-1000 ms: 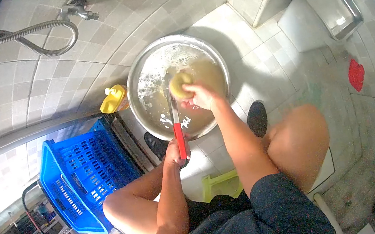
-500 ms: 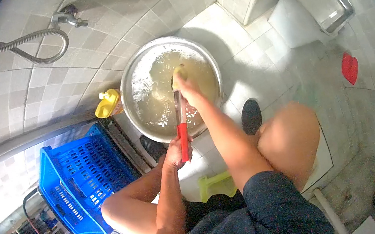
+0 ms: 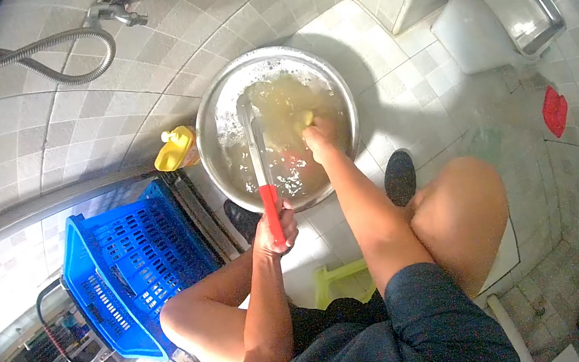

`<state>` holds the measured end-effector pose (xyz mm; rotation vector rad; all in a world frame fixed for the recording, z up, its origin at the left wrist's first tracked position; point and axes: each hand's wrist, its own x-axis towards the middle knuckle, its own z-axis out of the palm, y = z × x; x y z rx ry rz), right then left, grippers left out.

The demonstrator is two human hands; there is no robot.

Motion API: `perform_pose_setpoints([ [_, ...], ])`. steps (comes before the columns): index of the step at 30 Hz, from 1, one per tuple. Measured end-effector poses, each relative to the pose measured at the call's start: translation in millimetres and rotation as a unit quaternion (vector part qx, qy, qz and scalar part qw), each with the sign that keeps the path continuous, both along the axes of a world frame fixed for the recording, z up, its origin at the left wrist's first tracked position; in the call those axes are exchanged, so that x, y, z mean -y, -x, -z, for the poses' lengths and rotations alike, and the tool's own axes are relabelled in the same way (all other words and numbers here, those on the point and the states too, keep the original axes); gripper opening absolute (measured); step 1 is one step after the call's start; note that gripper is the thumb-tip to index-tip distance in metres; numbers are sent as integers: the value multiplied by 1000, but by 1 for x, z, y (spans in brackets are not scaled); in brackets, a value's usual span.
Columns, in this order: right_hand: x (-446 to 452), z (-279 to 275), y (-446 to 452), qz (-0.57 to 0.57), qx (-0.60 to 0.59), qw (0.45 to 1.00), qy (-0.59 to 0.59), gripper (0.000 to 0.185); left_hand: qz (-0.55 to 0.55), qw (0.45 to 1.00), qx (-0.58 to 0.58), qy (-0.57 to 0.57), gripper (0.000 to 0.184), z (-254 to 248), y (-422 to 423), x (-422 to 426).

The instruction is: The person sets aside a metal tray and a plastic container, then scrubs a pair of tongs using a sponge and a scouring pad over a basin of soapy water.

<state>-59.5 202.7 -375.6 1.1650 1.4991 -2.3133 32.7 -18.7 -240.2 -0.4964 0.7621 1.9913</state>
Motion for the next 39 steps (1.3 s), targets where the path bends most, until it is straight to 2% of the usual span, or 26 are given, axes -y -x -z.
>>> perform_pose_setpoints([
  [1, 2, -7, 1, 22, 7, 998, 65, 39, -4, 1000, 9, 7, 33, 1, 2, 1],
  [2, 3, -26, 2, 21, 7, 998, 62, 39, -8, 1000, 18, 14, 33, 2, 4, 1],
  [4, 3, -73, 5, -77, -94, 953, 278, 30, -27, 999, 25, -5, 32, 5, 5, 1],
  [7, 14, -100, 8, -267, -57, 952, 140, 27, -45, 996, 39, 63, 28, 0, 12, -4],
  [8, 16, -107, 8, -368, -67, 924, 80, 29, -43, 996, 38, 60, 28, 0, 13, -5],
  [10, 29, -85, 1, -468, -108, 875, -53, 25, -58, 995, 19, 73, 29, -1, 15, -6],
  [11, 22, -133, -1, -492, -44, 868, -51, 23, -51, 996, 15, 70, 29, -3, 16, -6],
  [12, 29, -121, -2, -498, -25, 866, 30, 20, -51, 996, 16, 70, 29, -7, 16, -8],
  [15, 36, -113, -2, -484, -30, 875, 13, 15, -32, 997, 23, 65, 28, -7, 16, -10],
  [17, 32, -120, 1, -352, -17, 933, -75, 14, 61, 995, -46, 67, 38, -3, 12, -10],
  [19, 39, -33, 20, -163, -76, 962, -207, 19, 76, 996, -30, 27, 42, -6, -1, -16],
  [20, 29, -5, 34, -71, -110, 991, 3, 21, 87, 996, -16, -10, 46, -8, -8, -19],
  [21, 18, 21, 49, 94, -129, 949, 272, 23, 132, 990, -26, 38, 48, -19, -13, -26],
  [22, 8, 48, 63, 217, -107, 862, 446, 26, 130, 991, -12, 24, 44, -25, -19, -31],
  [23, -5, 32, 69, 171, -95, 912, 360, 22, 137, 990, -7, 30, 41, -34, -19, -35],
  [24, -11, -1, 67, 69, -67, 979, 178, 19, 144, 989, -3, 36, 39, -41, -17, -37],
  [25, -13, -31, 62, -16, -39, 999, 29, 15, 144, 989, -5, 38, 39, -40, -15, -34],
  [27, -12, -83, 49, -93, -20, 991, -96, 8, 127, 992, -14, 23, 33, -33, -8, -27],
  [29, -2, -86, 41, -42, -46, 997, -41, 7, 118, 993, -9, 26, 31, -24, -7, -21],
  [30, 1, -86, 39, 13, -72, 997, 15, 17, 121, 992, -3, 19, 31, -22, -7, -19],
  [32, -6, -72, 40, 20, -54, 997, 46, 11, 143, 990, 11, 16, 32, -19, -13, -19],
  [34, -14, -63, 42, -63, 24, 995, -73, 8, 152, 988, 25, 26, 38, -19, -17, -22],
  [35, -16, -58, 41, -74, 53, 989, -114, 18, 155, 988, 16, 23, 44, -17, -17, -22],
  [36, -16, -53, 41, -75, 53, 989, -115, 18, 156, 988, 8, 18, 52, -14, -17, -22],
  [37, -15, -49, 38, -75, 22, 972, -221, 21, 153, 988, 8, 16, 52, -11, -18, -22],
  [39, -13, -75, 33, -94, 14, 915, -392, 25, 115, 978, -9, 175, 69, -15, -12, -27],
])
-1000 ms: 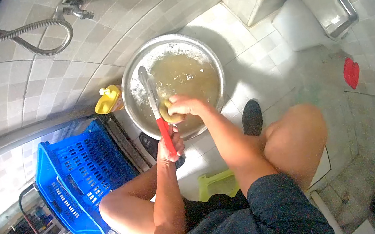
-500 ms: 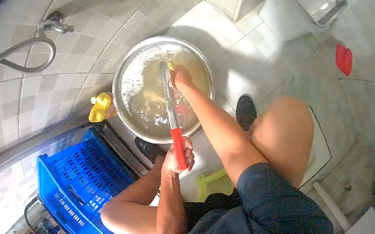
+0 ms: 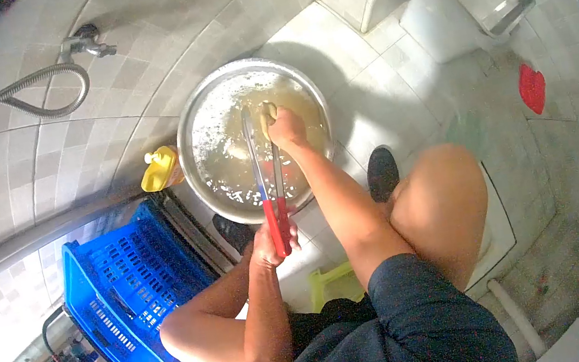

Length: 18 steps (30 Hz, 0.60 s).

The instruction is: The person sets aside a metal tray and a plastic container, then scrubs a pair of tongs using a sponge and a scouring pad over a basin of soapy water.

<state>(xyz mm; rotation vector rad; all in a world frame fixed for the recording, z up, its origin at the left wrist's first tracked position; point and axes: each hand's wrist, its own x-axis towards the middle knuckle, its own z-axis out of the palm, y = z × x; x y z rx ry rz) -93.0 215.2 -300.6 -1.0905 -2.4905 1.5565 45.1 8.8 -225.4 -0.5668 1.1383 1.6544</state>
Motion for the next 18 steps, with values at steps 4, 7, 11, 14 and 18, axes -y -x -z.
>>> perform_pose_setpoints([
  [4, 5, -11, 1, -13, 35, 999, -22, 23, -42, 996, -72, 5, 68, -22, 12, -2],
  [7, 14, 12, -1, -13, 8, 999, -37, 28, 98, 963, -203, 150, 56, -23, 9, -13],
  [11, 25, 40, -4, -74, 30, 997, 20, 24, 71, 945, -212, 239, 41, -8, 3, -14],
  [14, 13, 54, -5, -37, 32, 999, 0, 24, 125, 906, -278, 293, 35, -5, -1, -11],
  [18, -8, 36, 1, 4, 131, 984, 120, 45, 124, 905, -286, 291, 28, -7, -2, -3],
])
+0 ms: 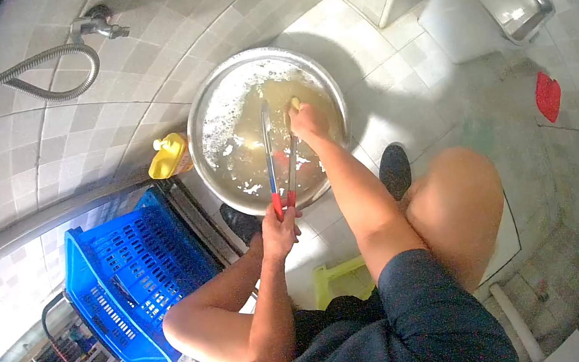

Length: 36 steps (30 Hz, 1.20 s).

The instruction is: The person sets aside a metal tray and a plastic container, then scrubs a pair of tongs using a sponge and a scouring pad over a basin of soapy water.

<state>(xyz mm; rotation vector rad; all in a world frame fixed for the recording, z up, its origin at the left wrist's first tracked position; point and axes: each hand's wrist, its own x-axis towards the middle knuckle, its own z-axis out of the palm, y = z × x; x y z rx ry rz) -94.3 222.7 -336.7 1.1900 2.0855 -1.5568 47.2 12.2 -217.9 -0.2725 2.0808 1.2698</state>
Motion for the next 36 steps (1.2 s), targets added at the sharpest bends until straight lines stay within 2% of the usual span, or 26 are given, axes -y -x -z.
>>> perform_pose_setpoints([
  [2, -2, 2, 3, 7, 13, 1000, 26, 45, -11, 999, 12, -41, 28, 11, -1, 7],
  [4, 0, 22, 3, 159, -47, 979, 118, 40, -34, 997, 27, -56, 30, 8, 1, 7],
  [5, -1, 22, 2, 157, -47, 979, 118, 40, -53, 995, 40, -68, 32, 6, 3, 7],
  [7, -1, 21, -4, 256, -99, 926, 257, 27, -71, 992, 52, -90, 38, 3, 6, 8],
  [8, -2, -2, -11, 244, -103, 929, 257, 20, -81, 991, 40, -95, 40, 0, 8, 8],
  [10, 3, 38, -15, 244, -86, 937, 233, 20, -86, 991, 27, -95, 42, -7, 12, 6],
  [12, 8, 45, -19, 241, -57, 957, 153, 30, -91, 992, 22, -83, 41, 0, 13, 9],
  [13, 9, 48, -23, 236, -58, 958, 155, 30, -92, 993, 19, -73, 40, 3, 13, 10],
  [14, 8, 46, -26, 236, -77, 930, 271, 33, -100, 994, 9, -48, 33, 3, 14, 8],
  [16, 7, 26, -34, 220, -133, 837, 484, 35, -82, 996, -28, -5, 29, 11, 16, 12],
  [17, 7, 10, -34, 212, -129, 839, 485, 35, -57, 996, -64, 37, 26, 20, 15, 16],
  [18, 7, -6, -33, 140, -136, 823, 533, 32, -54, 986, -126, 93, 22, 40, 12, 22],
  [19, 8, -23, -32, 69, -141, 802, 577, 29, -61, 986, -127, 92, 22, 39, 13, 21],
  [21, 21, -33, -34, -78, -87, 877, 465, 36, -62, 973, -158, 158, 25, 29, 19, 13],
  [23, 38, -39, -42, -216, -46, 913, 344, 31, -58, 971, -157, 170, 31, 22, 24, 9],
  [25, 54, -36, -48, -292, -14, 887, 356, 27, -39, 967, -154, 198, 30, 24, 25, 8],
  [27, 72, 25, -54, -307, -85, 904, 286, 25, -35, 966, -161, 201, 30, 24, 23, 7],
  [29, 70, 0, -53, -206, -63, 951, 222, 27, -28, 964, -165, 206, 30, 23, 20, 7],
  [30, 65, -14, -47, -154, -51, 978, 131, 29, -10, 963, -161, 217, 29, 19, 17, 7],
  [31, 56, -17, -39, -123, -104, 985, 58, 33, 8, 961, -157, 228, 28, 15, 14, 5],
  [32, 47, -5, -30, -89, -104, 986, -93, 38, 13, 961, -156, 227, 28, 13, 11, 4],
  [33, 30, -25, -21, -41, -98, 991, -82, 39, 34, 963, -164, 212, 30, 10, 6, 4],
  [34, 16, 21, -3, -34, -56, 996, -65, 38, 55, 963, -172, 199, 31, 6, 4, 5],
  [35, -4, -76, -8, -6, -129, 989, -66, 40, 59, 962, -173, 202, 31, 0, 6, 5],
  [36, -8, -54, -2, 59, -115, 992, -1, 34, 31, 976, -143, 164, 37, -8, 8, 4],
])
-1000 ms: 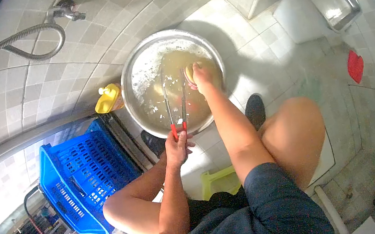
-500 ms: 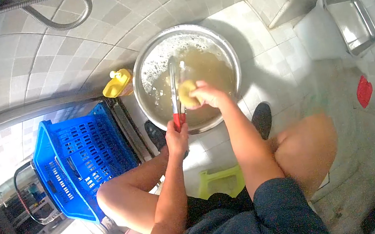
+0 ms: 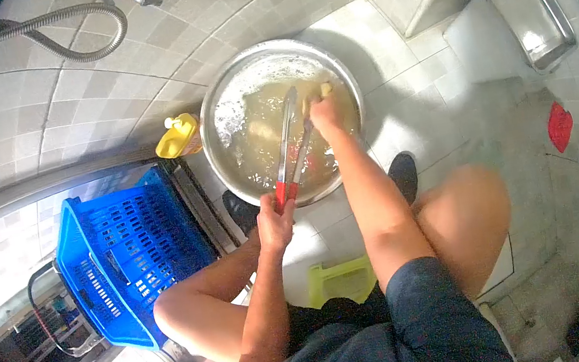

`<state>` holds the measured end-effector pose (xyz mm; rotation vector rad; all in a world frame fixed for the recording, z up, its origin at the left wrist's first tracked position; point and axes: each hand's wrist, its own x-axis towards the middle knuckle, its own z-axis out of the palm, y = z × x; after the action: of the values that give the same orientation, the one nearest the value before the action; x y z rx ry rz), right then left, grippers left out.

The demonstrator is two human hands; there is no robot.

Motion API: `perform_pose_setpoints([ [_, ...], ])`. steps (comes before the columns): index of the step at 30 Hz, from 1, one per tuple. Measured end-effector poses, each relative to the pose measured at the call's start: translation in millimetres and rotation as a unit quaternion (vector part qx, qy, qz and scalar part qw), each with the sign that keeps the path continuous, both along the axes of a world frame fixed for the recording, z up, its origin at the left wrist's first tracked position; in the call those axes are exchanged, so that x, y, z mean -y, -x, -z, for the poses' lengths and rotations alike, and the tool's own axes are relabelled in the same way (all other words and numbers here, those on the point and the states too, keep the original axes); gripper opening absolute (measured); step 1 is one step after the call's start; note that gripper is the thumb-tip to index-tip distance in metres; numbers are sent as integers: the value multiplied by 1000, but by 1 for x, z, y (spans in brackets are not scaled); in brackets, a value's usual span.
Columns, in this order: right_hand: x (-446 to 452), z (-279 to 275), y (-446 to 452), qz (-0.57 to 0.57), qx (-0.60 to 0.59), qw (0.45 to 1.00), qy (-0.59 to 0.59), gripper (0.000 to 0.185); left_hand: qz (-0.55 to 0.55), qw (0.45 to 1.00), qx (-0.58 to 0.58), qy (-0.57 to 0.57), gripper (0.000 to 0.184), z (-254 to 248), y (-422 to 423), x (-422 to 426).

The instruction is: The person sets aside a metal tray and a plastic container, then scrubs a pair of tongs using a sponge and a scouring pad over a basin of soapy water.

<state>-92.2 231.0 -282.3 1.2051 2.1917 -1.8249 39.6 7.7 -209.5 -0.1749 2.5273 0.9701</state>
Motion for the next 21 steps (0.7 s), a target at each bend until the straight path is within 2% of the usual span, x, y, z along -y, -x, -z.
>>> perform_pose_setpoints([
  [2, -6, 25, 8, 92, 27, 989, 114, 26, -50, 993, 67, -88, 58, -7, 5, 3],
  [3, -8, 28, 10, 118, 47, 979, 158, 23, -54, 993, 65, -87, 58, -6, 6, 4],
  [4, -3, 32, 8, 114, 46, 979, 160, 23, -101, 980, 82, -152, 55, -4, 6, 5],
  [6, 9, 29, -6, 178, 17, 968, 176, 25, -179, 945, 107, -251, 46, -4, 8, 5],
  [7, 11, 32, -11, 176, 18, 968, 177, 25, -181, 945, 107, -250, 46, -3, 10, 7],
  [8, 12, 51, -18, 117, 54, 989, 74, 26, -204, 926, 145, -284, 43, -3, 13, 10],
  [10, 22, 86, -24, 133, 33, 990, 36, 29, -242, 886, 196, -344, 35, 16, 9, 19],
  [11, 27, 91, -25, 140, 23, 990, 16, 31, -244, 885, 193, -346, 35, 20, 8, 21],
  [12, 26, 95, -27, 99, 13, 982, 162, 31, -258, 859, 218, -384, 34, 24, 8, 23],
  [13, 26, 99, -31, 54, 4, 951, 304, 32, -272, 830, 242, -422, 34, 28, 6, 24],
  [14, 26, 56, -32, 23, 0, 933, 360, 32, -296, 817, 245, -430, 34, 28, 8, 19],
  [15, 28, 36, -31, 19, 1, 934, 356, 32, -298, 814, 244, -434, 34, 27, 9, 18],
  [17, 33, 14, -29, -88, -60, 861, 497, 29, -265, 788, 261, -491, 31, 27, 13, 17],
  [19, 49, 21, -26, -124, -63, 864, 484, 29, -266, 786, 261, -493, 29, 22, 16, 12],
  [20, 52, 18, -25, -170, -42, 874, 453, 27, -268, 759, 269, -529, 32, 26, 17, 14],
  [21, 48, -7, -26, -246, 4, 906, 344, 24, -268, 730, 278, -564, 35, 25, 19, 12],
])
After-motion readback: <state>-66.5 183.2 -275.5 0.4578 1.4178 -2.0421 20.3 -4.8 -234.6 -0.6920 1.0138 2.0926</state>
